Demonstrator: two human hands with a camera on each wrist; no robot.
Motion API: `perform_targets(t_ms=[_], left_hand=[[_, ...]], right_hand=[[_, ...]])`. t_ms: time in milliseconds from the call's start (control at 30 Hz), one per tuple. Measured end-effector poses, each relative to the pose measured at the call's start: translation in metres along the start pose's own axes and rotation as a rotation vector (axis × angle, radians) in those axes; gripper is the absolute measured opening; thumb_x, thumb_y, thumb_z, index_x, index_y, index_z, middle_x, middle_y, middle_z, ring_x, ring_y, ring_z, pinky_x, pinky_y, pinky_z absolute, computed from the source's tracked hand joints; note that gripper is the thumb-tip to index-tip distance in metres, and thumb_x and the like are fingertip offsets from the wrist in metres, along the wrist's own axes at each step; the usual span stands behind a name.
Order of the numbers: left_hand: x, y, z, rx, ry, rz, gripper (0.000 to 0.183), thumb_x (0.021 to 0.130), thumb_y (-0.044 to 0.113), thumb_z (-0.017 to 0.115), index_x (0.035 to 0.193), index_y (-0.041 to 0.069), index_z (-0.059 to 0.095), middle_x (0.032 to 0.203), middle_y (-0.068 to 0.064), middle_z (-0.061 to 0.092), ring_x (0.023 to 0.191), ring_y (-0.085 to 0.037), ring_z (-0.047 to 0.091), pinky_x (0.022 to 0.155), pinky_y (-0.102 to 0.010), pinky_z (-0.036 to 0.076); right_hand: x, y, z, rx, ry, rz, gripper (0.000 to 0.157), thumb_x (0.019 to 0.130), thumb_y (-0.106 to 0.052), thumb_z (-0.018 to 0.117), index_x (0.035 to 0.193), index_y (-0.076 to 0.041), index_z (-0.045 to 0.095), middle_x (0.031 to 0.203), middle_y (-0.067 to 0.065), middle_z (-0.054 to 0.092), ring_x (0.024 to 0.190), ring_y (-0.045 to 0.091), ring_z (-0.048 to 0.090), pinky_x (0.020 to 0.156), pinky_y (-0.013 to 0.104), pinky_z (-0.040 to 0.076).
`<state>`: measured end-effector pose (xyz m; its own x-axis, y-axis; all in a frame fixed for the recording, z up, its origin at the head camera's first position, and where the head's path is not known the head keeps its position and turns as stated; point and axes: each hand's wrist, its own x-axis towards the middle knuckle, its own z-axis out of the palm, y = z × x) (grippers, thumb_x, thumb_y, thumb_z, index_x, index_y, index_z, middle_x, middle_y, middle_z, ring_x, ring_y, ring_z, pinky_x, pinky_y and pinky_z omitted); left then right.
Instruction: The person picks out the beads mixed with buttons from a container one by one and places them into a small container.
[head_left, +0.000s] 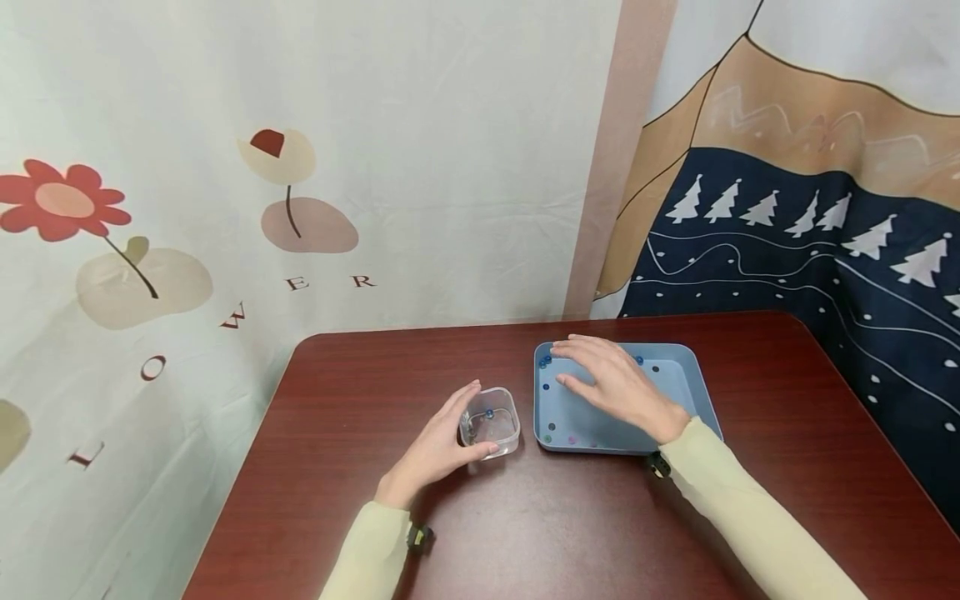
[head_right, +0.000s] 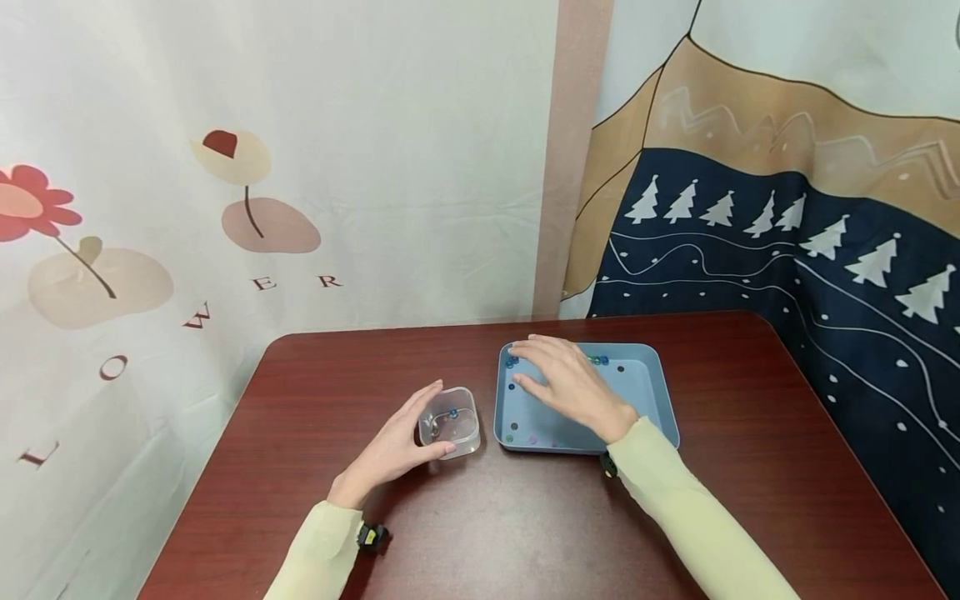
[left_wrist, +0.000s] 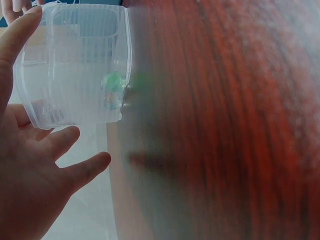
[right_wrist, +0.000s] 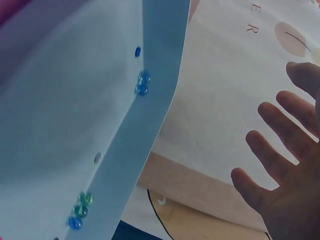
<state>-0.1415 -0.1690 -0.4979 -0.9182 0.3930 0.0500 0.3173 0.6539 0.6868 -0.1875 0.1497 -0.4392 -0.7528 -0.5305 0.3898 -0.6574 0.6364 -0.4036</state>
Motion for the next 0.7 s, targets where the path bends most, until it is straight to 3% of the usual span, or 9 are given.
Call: perform_targets(t_ms=[333,533,700], left_hand=[[-0.001,0.0,0.002,0.001,0.003,-0.009,0.1,0.083,0.042,0.087,0.162,0.009,0.035,0.166,-0.006,0.033,0.147,-0.025,0.04,0.117,-0.05,0.036],[-0.001,0.001,0.0,0.001,-0.003,-0.005,0.099,0.084,0.042,0.087,0.161,0.009,0.035,0.167,-0.005,0.033,0.147,-0.025,0.04,0.117,-0.049,0.036],[-0.001,0.002,0.0,-0.003,-0.002,-0.006,0.099,0.083,0.041,0.087,0.161,0.01,0.035,0.167,-0.004,0.033,0.146,-0.025,0.041,0.116,-0.05,0.038]], right_hand=[[0.015,0.016,-0.006,0.004,-0.098,-0.025,0.042,0.097,-0.022,0.074,0.135,-0.006,0.068,0.139,0.011,0.065,0.134,0.036,0.054,0.109,0.059,0.042],[0.02,0.024,-0.003,0.025,-0.205,0.012,0.044,0.099,-0.026,0.072,0.139,-0.008,0.066,0.141,0.008,0.064,0.134,0.03,0.055,0.112,0.055,0.042],[0.023,0.03,0.004,0.03,-0.241,0.039,0.044,0.099,-0.023,0.072,0.139,-0.008,0.065,0.14,0.009,0.064,0.132,0.03,0.056,0.111,0.053,0.043]])
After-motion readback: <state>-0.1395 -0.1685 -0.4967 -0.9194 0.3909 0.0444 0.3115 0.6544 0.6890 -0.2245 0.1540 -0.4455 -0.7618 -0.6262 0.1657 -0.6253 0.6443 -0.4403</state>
